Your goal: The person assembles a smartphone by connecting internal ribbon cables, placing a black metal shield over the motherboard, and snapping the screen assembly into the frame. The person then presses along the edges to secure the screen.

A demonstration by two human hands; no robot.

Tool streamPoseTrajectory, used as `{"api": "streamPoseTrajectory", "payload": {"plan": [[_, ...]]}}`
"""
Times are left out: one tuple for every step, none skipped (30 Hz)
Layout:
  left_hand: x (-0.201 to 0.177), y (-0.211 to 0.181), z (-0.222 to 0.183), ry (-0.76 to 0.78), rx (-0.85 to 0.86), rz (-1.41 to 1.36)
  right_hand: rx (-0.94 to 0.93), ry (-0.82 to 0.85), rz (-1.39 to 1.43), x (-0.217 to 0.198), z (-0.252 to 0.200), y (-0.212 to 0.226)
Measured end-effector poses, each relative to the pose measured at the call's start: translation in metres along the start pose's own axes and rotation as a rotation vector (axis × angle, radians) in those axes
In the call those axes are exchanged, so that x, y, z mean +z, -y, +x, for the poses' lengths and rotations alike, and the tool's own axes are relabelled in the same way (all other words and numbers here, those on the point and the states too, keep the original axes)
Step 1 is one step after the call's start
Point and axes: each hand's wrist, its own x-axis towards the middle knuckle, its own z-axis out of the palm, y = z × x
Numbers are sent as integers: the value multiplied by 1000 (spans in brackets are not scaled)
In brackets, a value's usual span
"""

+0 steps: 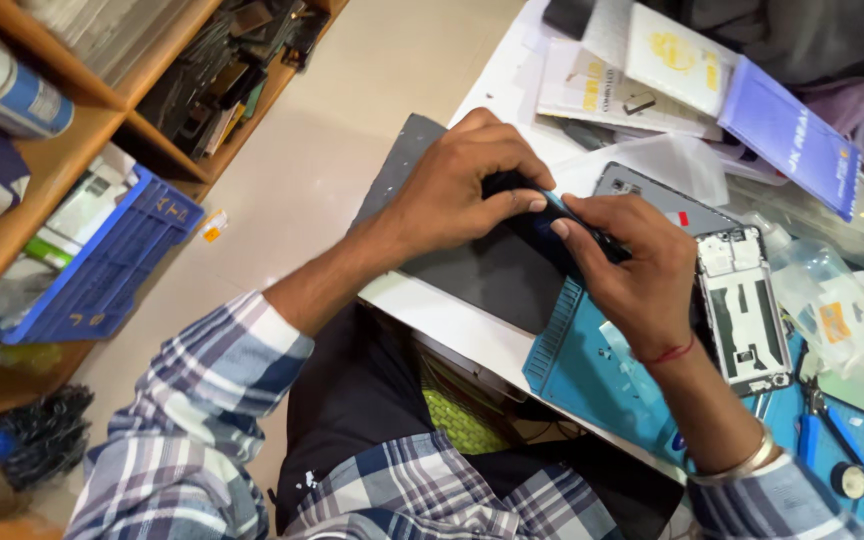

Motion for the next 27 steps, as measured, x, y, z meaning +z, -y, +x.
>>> {"api": "streamPoseTrajectory", "payload": {"plan": [[-1,-9,-2,-18,4,10,-21,-44,25,0,-3,3],[-3,-20,-4,-35,7,20,-55,-68,-12,-4,-5,7],[-4,-33,-8,-51,-3,29,-87,-89,-44,-9,-8,13],[-5,-46,-11,-66,-14,39,-119,-109,-75,-15,-11,21],[-6,-59,-13,-82,-18,47,-127,-115,-68,-23,-14,29],[-10,-72,-14,-76,1,46,-136,-122,-60,-31,-17,38],[-14,-85,-17,-71,17,43,-141,-123,-64,-40,-20,48],[-17,-99,-18,-66,33,40,-146,-125,-69,-48,-24,58],[-18,-111,-17,-75,57,70,-150,-126,-82,-59,-28,68],[-19,-124,-16,-84,80,99,-153,-128,-95,-68,-30,78],[-20,-137,-15,-94,107,128,-188,-135,-107,-76,-32,86],[-20,-151,-17,-118,95,142,-222,-141,-119,-83,-34,93],[-19,-166,-19,-143,86,153,-237,-151,-126,-90,-36,99],[-19,-179,-20,-166,82,165,-252,-160,-134,-97,-39,104],[-17,-192,-21,-188,76,175,-245,-171,-131,-102,-43,107],[-16,-203,-21,-207,75,185,-238,-181,-128,-106,-47,109],[-14,-212,-22,-226,71,194,-227,-186,-86,-110,-53,110],[-13,-220,-23,-230,85,194,-217,-191,-43,-114,-59,110],[-12,-226,-23,-236,97,196,-194,-193,21,-117,-64,110],[-11,-231,-24,-242,110,198,-172,-196,85,-120,-70,109],[-10,-235,-23,-245,125,201,-137,-196,170,-123,-74,106],[-8,-239,-23,-248,141,204,-136,-203,212,-125,-78,104],[-7,-242,-23,-249,158,204,-134,-213,252,-127,-81,101],[-6,-244,-22,-244,181,209,-166,-230,248,-129,-84,97],[-5,-246,-21,-239,204,214,-186,-246,241,-130,-87,95],[-5,-247,-21,-233,227,218,-205,-263,234,-131,-89,93],[-5,-248,-21,-225,240,233,-210,-276,226,-132,-92,92]]}}
